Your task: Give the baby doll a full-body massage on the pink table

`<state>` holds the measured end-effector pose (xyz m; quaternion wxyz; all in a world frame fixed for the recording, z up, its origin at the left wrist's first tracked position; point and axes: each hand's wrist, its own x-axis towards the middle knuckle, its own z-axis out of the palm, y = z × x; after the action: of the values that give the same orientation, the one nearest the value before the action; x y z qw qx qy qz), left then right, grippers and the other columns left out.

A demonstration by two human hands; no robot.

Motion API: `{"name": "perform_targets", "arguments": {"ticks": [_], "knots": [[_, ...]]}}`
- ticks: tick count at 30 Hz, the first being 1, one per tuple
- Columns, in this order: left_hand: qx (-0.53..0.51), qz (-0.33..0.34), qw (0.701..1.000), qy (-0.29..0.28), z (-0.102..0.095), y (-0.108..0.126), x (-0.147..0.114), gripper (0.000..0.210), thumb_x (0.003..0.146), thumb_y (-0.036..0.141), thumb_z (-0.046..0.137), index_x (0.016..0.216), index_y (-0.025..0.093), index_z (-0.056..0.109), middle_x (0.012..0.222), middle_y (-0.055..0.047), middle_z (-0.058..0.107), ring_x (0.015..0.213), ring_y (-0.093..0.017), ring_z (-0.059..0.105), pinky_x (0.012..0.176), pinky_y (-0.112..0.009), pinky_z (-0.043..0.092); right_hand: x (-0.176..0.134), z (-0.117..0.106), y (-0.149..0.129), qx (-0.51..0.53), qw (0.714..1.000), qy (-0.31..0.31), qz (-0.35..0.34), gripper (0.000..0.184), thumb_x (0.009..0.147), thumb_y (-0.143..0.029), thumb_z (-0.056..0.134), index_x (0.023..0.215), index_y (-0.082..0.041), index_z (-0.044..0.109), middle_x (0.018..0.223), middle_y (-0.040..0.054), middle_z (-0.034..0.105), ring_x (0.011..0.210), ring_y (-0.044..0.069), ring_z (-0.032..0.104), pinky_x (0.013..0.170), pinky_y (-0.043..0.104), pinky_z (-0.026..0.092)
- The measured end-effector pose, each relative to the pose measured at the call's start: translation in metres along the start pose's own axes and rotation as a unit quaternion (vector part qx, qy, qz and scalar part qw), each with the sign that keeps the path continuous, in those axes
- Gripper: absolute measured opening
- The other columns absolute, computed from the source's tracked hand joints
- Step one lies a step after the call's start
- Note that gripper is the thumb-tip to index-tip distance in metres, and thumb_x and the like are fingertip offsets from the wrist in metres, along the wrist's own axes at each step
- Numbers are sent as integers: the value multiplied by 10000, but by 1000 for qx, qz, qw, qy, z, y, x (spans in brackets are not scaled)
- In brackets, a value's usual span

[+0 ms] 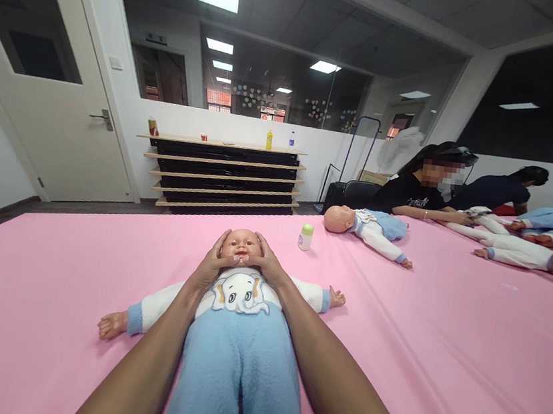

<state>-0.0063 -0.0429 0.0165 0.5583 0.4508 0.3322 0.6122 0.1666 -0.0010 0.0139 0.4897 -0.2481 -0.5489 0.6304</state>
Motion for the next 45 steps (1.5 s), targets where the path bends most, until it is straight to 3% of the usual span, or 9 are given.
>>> {"name": "perform_targets", "arguments": {"ticks": [20, 33, 45], "knots": [[6, -20, 999, 26, 3, 4, 0, 969, 649, 151, 772, 1487, 318, 315, 1417, -118, 495, 1144, -297, 617, 931, -396, 540, 4, -2, 1, -26, 1000, -7, 7, 1039, 577, -275, 819, 1476, -270, 298, 1440, 34, 448, 1290, 267, 468, 1081, 398, 397], [8, -28, 999, 17, 9, 12, -7, 957, 682, 180, 782, 1493, 327, 297, 1433, -124, 477, 1157, -291, 610, 984, -416, 508, -3, 0, -7, -60, 998, -11, -8, 1100, 549, -319, 883, 1481, -270, 299, 1504, 39, 367, 1338, 268, 414, 1118, 389, 357], [5, -12, 1000, 19, 3, 2, -2, 950, 676, 138, 743, 1494, 318, 295, 1418, -117, 493, 1151, -291, 610, 978, -425, 505, -1, 4, -6, -8, 1000, 2, 7, 994, 600, -246, 810, 1468, -257, 327, 1451, 39, 445, 1300, 272, 457, 1088, 400, 390]]}}
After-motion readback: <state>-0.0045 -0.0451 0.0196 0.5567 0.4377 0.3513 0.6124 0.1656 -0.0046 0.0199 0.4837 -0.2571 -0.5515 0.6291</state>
